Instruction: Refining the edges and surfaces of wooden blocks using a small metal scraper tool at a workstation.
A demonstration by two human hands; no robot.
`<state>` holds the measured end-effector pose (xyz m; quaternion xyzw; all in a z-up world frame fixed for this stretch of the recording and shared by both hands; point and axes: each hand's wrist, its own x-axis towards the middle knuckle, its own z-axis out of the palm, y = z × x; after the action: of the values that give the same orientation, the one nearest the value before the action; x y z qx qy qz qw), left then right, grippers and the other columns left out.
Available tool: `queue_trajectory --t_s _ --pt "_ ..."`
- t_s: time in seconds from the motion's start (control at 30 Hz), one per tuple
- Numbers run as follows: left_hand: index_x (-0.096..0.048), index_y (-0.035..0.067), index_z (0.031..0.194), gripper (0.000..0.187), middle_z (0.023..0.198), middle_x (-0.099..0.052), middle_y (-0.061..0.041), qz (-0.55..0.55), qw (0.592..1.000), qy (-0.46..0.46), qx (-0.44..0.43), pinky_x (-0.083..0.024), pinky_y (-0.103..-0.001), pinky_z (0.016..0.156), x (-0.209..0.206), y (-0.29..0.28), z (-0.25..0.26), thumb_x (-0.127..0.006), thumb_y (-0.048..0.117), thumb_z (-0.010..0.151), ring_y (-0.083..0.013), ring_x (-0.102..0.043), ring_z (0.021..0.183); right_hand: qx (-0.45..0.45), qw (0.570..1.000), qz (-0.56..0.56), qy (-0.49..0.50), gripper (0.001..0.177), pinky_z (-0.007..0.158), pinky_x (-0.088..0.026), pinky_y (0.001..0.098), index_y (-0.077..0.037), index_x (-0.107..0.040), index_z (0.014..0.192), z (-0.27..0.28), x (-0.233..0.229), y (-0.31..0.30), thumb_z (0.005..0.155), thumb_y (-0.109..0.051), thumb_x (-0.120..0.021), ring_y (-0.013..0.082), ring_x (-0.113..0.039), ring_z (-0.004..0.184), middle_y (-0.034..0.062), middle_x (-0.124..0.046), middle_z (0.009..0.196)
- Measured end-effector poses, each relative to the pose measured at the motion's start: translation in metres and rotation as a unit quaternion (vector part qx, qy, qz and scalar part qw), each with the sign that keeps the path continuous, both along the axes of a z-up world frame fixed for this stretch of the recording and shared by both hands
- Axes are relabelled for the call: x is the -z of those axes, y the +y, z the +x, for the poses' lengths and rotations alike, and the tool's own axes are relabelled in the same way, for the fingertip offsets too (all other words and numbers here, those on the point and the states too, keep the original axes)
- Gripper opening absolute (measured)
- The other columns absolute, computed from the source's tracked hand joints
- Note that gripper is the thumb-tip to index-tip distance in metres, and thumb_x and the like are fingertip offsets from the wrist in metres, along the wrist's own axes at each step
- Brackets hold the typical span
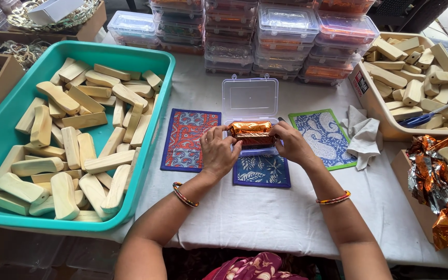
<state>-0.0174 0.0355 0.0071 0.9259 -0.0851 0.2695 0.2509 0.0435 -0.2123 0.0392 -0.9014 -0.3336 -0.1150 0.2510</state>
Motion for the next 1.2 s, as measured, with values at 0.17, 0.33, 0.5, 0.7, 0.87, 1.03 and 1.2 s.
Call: queue_trajectory --t_s 0.17,0.33,0.5,0.7,0.87,1.03,1.2 --pt "-0.081 0.013 0.088 0.027 0.133 -0.058 -0.007 -0.008 1.0 0.016 -0.006 -0.028 -0.051 0.112 0.011 0.003 0.008 -0.07 0.038 0.092 -0.0273 -0.042 0.133 0.005 0.999 -0.031 0.013 0.017 0.087 -0.057 0.0407 -0.007 -0.07 0.1 0.005 0.003 -0.005 0.085 -0.003 -0.074 0.0263 -0.067 0.101 0.009 -0.065 0.114" --pt "-0.083 0.017 0.088 0.026 0.136 -0.058 -0.004 -0.038 0.997 0.071 -0.009 -0.028 -0.051 0.113 0.013 0.009 0.02 -0.071 0.04 0.092 -0.0268 -0.04 0.133 0.069 0.995 -0.073 0.019 0.016 0.104 -0.049 0.0461 -0.021 -0.077 0.099 0.019 0.002 -0.002 0.084 -0.017 -0.083 0.0268 -0.058 0.12 0.0064 -0.063 0.126" --pt "-0.085 0.021 0.088 0.024 0.147 -0.051 -0.007 -0.062 0.992 0.107 0.004 -0.024 -0.054 0.114 0.012 0.013 0.022 -0.074 0.042 0.088 -0.0279 -0.034 0.141 0.133 0.952 0.069 0.266 0.12 0.119 -0.028 0.0501 -0.027 -0.018 0.157 0.042 -0.014 0.001 0.066 -0.006 -0.092 0.0371 -0.021 0.152 0.0182 -0.017 0.165" --pt "-0.083 0.022 0.089 0.021 0.148 -0.055 -0.006 -0.051 0.993 0.107 0.001 -0.028 -0.055 0.113 0.021 0.012 0.029 -0.076 0.042 0.088 -0.0277 -0.04 0.139 0.047 0.892 0.227 0.388 0.141 0.121 -0.033 0.0459 -0.02 0.007 0.162 0.073 0.019 -0.02 0.063 0.0 -0.091 0.0367 -0.031 0.15 0.0196 -0.025 0.163" --pt "-0.054 0.02 0.123 0.053 0.133 -0.064 -0.008 -0.141 0.979 0.15 -0.002 -0.038 -0.052 0.11 0.033 0.017 0.039 -0.081 0.042 0.084 -0.0232 -0.057 0.126 0.109 0.931 0.198 0.285 0.118 0.112 -0.049 0.0394 -0.019 -0.02 0.156 0.034 0.003 -0.005 0.063 0.0 -0.089 0.0331 -0.053 0.137 0.0131 -0.045 0.152" --pt "-0.037 0.017 0.138 0.084 0.124 -0.06 -0.016 -0.18 0.983 0.04 0.013 -0.045 -0.051 0.096 -0.009 0.015 0.015 -0.089 0.034 0.073 -0.0286 -0.06 0.114 0.062 0.973 0.18 0.134 0.061 0.107 -0.05 0.0371 -0.012 -0.064 0.129 0.023 0.032 -0.018 0.074 0.001 -0.086 0.0302 -0.059 0.135 0.0105 -0.053 0.147" --pt "-0.067 0.018 0.119 0.045 0.129 -0.065 -0.011 0.02 0.994 -0.067 0.086 -0.053 -0.043 0.102 0.002 0.026 0.021 -0.084 0.022 0.077 -0.0319 -0.061 0.122 0.016 0.989 0.102 0.102 0.05 0.106 -0.054 0.0408 -0.015 -0.068 0.131 0.009 0.022 -0.032 0.081 -0.009 -0.074 0.0316 -0.059 0.135 0.0094 -0.05 0.155"
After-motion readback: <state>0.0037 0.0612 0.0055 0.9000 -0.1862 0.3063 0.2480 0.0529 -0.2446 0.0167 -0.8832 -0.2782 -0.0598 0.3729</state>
